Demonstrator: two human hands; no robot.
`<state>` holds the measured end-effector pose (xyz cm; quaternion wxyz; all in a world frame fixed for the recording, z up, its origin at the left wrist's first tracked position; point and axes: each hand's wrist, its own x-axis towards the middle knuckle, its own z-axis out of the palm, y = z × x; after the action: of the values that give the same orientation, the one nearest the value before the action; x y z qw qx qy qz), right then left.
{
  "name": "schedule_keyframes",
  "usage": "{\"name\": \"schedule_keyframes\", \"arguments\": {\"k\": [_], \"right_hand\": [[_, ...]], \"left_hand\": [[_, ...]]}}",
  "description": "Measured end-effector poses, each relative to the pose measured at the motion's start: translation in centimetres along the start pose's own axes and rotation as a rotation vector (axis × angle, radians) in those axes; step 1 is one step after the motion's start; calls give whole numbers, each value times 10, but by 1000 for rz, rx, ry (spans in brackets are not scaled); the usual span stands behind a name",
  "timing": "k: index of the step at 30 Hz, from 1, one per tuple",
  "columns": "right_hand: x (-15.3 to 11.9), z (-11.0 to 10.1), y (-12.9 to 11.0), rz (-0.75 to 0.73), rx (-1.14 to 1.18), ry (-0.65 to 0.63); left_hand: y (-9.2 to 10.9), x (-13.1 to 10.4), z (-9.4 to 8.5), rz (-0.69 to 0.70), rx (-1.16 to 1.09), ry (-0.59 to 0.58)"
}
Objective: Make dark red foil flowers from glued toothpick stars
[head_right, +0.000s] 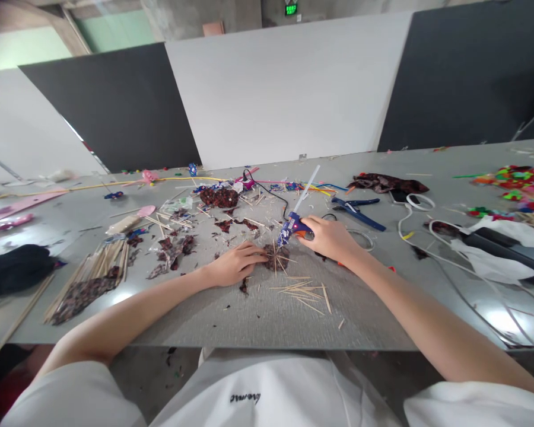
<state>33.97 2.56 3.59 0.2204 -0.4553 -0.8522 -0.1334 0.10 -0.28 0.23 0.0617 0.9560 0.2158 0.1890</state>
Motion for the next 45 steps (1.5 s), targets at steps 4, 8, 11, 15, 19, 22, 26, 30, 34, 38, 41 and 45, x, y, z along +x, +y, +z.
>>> {"name": "schedule_keyframes", "arguments": {"k": [4,8,11,15,19,22,26,30,34,38,41,45], "right_hand": [[1,-7,-7,63,-4,-4],[3,-12,-9,87,-38,-7],[3,-11,-7,74,-56,-16],[2,-7,-3,46,-59,-33],[2,-5,-3,32,-34,-43],[3,-5,-4,8,-30,-52],[3,-6,-5,-20,-23,-67],[3,-5,-4,-26,-14,-74],[2,-3,-4,-33,-18,-77],[2,-2,-5,-31,-19,-80],[2,-3,-6,-34,-10,-86],[3,-3,-6,-27,-18,-92]], "left_hand": [[-1,0,1,7,-4,-2],[0,-1,1,8,-9,15],[0,-1,0,15,-8,16],[1,-1,-1,15,-12,8],[1,0,-2,14,-13,4],[1,-1,-1,11,-10,4],[0,-1,0,7,-1,3],[0,-1,0,5,2,-16],[0,-1,0,10,2,-15],[-1,-1,-1,14,0,-12],[0,-1,-1,9,-4,-17],[1,-1,-2,6,-4,-17]]}}
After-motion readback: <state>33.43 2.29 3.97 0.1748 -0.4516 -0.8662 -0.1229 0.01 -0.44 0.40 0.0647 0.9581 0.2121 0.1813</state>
